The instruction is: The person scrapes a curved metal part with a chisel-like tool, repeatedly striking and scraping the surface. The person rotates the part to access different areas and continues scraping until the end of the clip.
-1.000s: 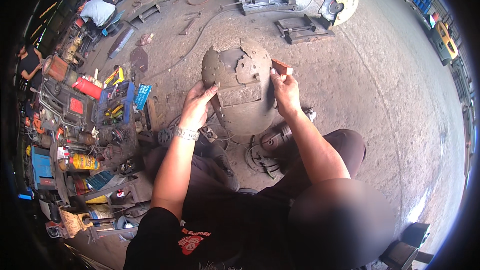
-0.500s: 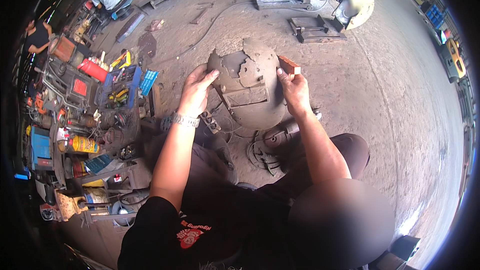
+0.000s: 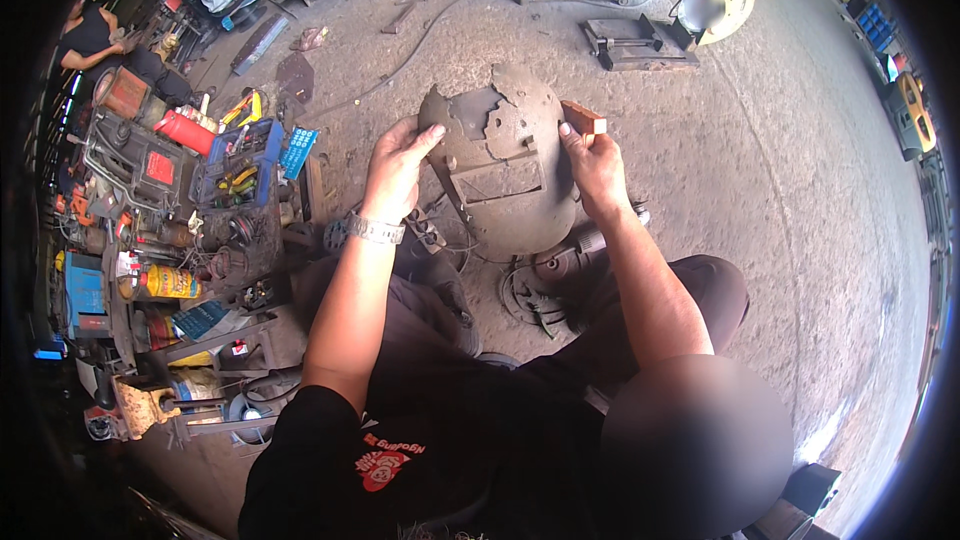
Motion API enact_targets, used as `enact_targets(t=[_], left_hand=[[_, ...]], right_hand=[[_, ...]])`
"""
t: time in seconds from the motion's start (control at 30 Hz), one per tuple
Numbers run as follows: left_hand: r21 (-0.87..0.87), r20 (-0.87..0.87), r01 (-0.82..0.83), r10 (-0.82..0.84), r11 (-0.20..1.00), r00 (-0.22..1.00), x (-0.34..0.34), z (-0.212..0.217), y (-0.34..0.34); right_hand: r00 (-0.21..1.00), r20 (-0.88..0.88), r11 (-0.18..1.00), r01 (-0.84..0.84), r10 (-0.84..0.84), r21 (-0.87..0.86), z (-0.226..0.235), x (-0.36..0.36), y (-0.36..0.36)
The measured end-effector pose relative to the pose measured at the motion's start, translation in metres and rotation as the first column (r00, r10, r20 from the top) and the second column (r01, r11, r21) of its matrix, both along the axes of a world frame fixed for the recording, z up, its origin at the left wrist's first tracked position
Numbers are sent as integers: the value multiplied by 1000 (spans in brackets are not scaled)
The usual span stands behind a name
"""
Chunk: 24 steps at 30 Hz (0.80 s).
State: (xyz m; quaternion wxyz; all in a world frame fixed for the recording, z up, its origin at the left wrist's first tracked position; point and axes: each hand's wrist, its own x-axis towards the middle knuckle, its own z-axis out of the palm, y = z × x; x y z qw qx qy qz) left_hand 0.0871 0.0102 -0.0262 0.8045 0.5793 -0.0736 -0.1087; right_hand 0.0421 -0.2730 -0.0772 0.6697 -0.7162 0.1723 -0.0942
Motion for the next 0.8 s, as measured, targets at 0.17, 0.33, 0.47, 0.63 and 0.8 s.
enact_targets(t=[0.17,0.33,0.47,0.63,0.8], left_hand=[[-154,-40,-27,21,988,999,0,6,1],[-221,-32,-15,8,975,999,2,8,8],[-245,-37,18,-28,969,999,-1,16,6],[-195,-33,-2,-4,981,999,-3,16,6],[-266,-8,55,-59,962,998,1,13,13]], right_hand=[[999,42,997,-22,19,68,9,-4,1],[990,137,999,-43,43,1,26,-9,7],[984,174,998,-19,28,-57,20,-9,4],[986,168,998,1,11,-70,27,-11,7],[990,135,995,-28,41,-97,32,-13,6]])
